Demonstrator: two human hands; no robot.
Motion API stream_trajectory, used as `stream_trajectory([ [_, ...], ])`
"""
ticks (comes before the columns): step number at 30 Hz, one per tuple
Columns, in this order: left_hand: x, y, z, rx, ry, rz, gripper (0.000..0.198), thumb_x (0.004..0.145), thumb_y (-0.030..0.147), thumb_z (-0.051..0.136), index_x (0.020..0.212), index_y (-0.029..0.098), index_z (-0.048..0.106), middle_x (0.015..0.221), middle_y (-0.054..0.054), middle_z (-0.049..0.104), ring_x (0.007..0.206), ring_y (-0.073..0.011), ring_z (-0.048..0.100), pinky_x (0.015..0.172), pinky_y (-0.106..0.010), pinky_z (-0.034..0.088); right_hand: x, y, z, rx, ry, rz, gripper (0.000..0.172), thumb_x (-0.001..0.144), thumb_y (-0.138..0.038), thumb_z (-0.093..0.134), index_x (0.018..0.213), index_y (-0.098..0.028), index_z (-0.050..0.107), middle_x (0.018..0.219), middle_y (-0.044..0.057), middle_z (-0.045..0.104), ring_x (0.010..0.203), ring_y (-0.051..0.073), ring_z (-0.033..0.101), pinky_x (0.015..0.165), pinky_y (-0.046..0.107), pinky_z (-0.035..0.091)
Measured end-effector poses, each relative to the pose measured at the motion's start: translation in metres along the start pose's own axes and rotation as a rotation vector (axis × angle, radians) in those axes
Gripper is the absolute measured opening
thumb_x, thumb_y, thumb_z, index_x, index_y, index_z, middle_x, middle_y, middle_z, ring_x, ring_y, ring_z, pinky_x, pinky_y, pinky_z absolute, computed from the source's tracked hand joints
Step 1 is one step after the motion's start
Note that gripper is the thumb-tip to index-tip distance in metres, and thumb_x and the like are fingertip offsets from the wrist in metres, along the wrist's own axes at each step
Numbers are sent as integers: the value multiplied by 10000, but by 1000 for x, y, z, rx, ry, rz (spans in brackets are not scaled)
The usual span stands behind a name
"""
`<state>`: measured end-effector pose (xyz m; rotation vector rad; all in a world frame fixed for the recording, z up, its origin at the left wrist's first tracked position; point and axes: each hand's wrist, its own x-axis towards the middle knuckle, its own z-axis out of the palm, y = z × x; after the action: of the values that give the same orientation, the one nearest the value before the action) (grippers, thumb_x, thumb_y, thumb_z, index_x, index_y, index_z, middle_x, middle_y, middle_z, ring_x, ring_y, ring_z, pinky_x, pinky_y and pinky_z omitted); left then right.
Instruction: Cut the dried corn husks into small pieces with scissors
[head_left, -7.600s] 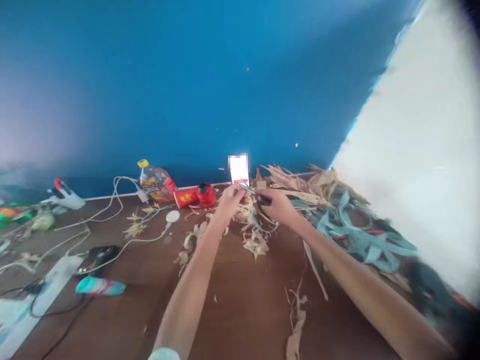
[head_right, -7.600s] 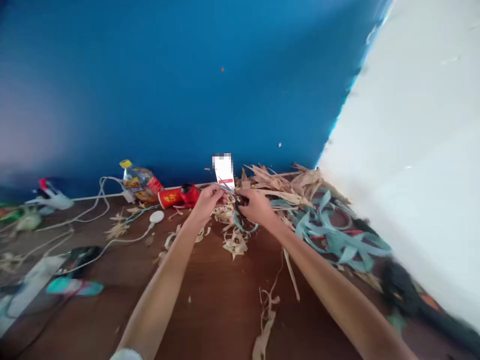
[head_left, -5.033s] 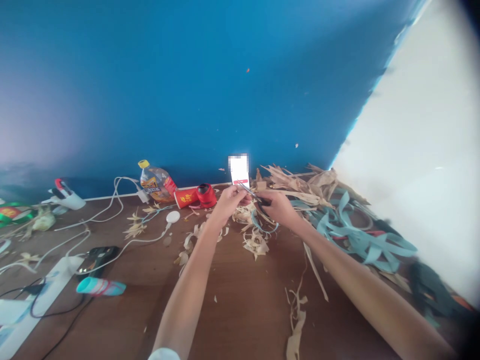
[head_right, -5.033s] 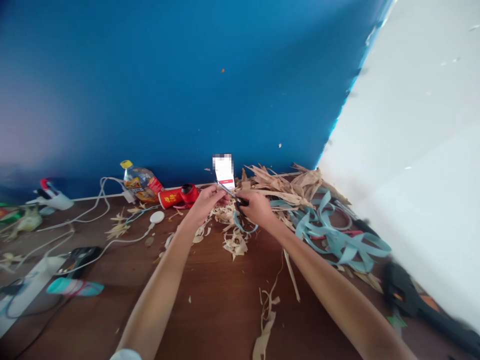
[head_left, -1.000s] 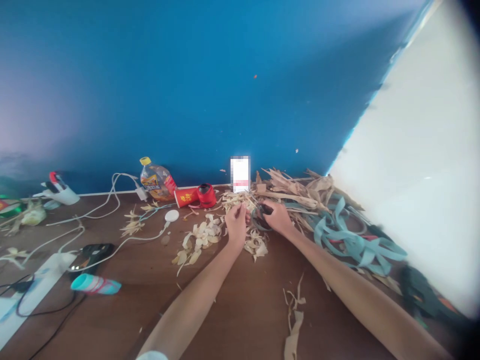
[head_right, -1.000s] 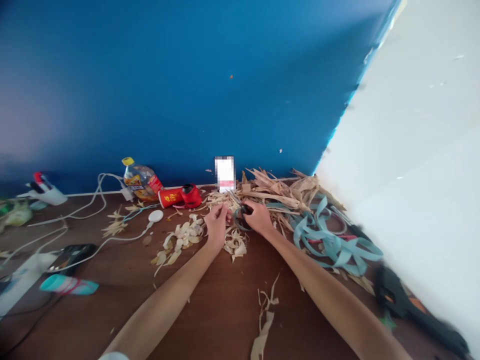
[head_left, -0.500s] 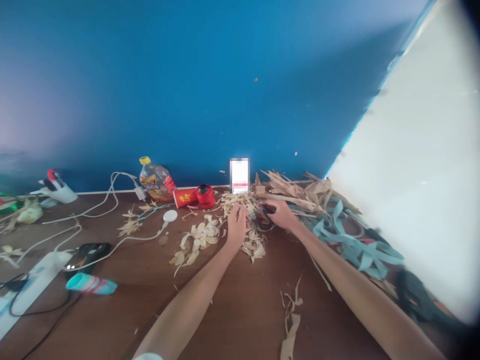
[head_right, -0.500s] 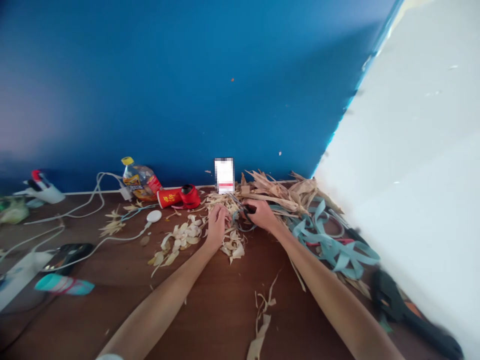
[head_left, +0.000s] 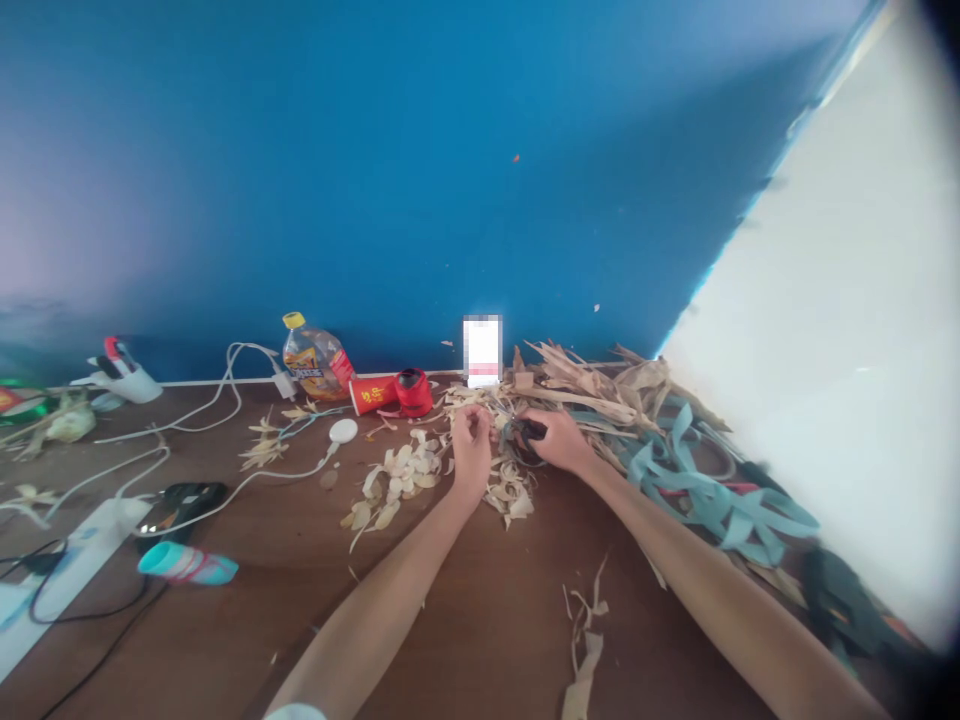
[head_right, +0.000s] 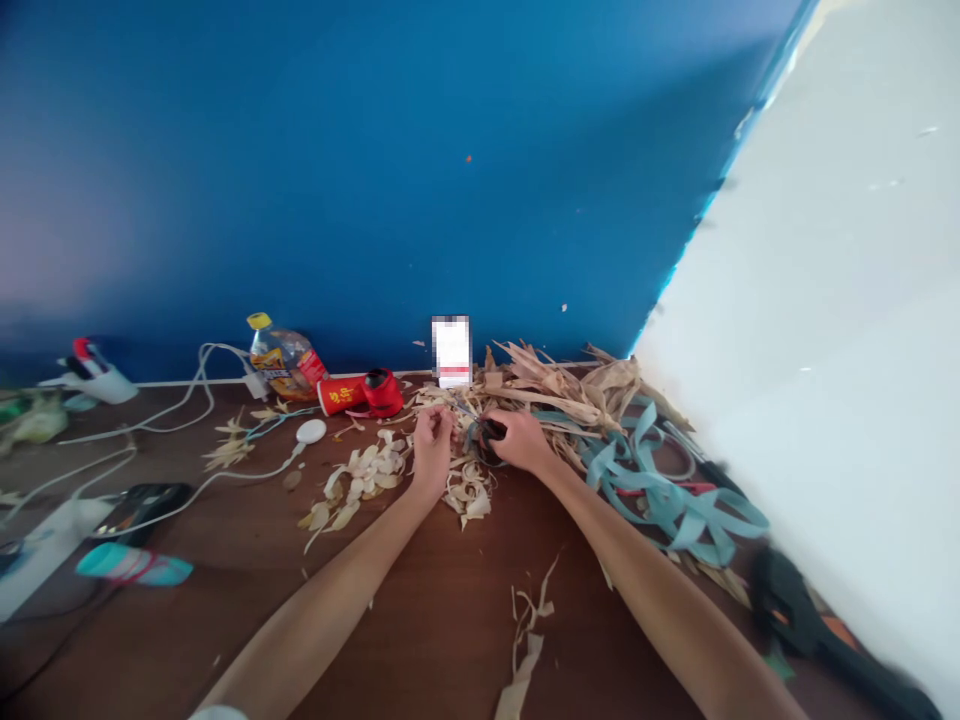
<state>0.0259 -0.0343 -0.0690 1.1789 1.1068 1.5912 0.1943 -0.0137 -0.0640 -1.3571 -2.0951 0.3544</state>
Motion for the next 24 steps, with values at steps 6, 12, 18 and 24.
stream_trajectory([
  [6,3,-4,-1,-17,14,-4,208,879,394,494,892,199,424,725,23,492,573,-91,470,558,-229,401,-7,1,12,-249,4,-32,217,699,-288,596,886,-261,704,798,33,732,745,209,647,627,261,378],
  [12,5,-11,-2,-27,39,-21,163,871,341,507,871,199,428,621,54,467,507,-83,437,517,-215,362,-8,6,16,-275,20,-81,182,723,-299,582,871,-262,680,761,16,719,720,193,641,610,254,345],
  [18,5,-13,-3,-53,27,-22,183,858,354,534,828,194,450,559,59,469,489,-84,434,507,-207,348,-8,5,17,-249,25,-139,189,763,-279,558,919,-255,662,787,13,717,746,186,650,626,243,343],
  [24,5,-9,-2,-74,36,-44,186,844,343,555,806,189,459,562,58,466,483,-76,430,499,-199,335,-6,6,16,-265,12,-169,146,788,-270,537,842,-240,669,759,17,710,689,164,628,589,242,303],
])
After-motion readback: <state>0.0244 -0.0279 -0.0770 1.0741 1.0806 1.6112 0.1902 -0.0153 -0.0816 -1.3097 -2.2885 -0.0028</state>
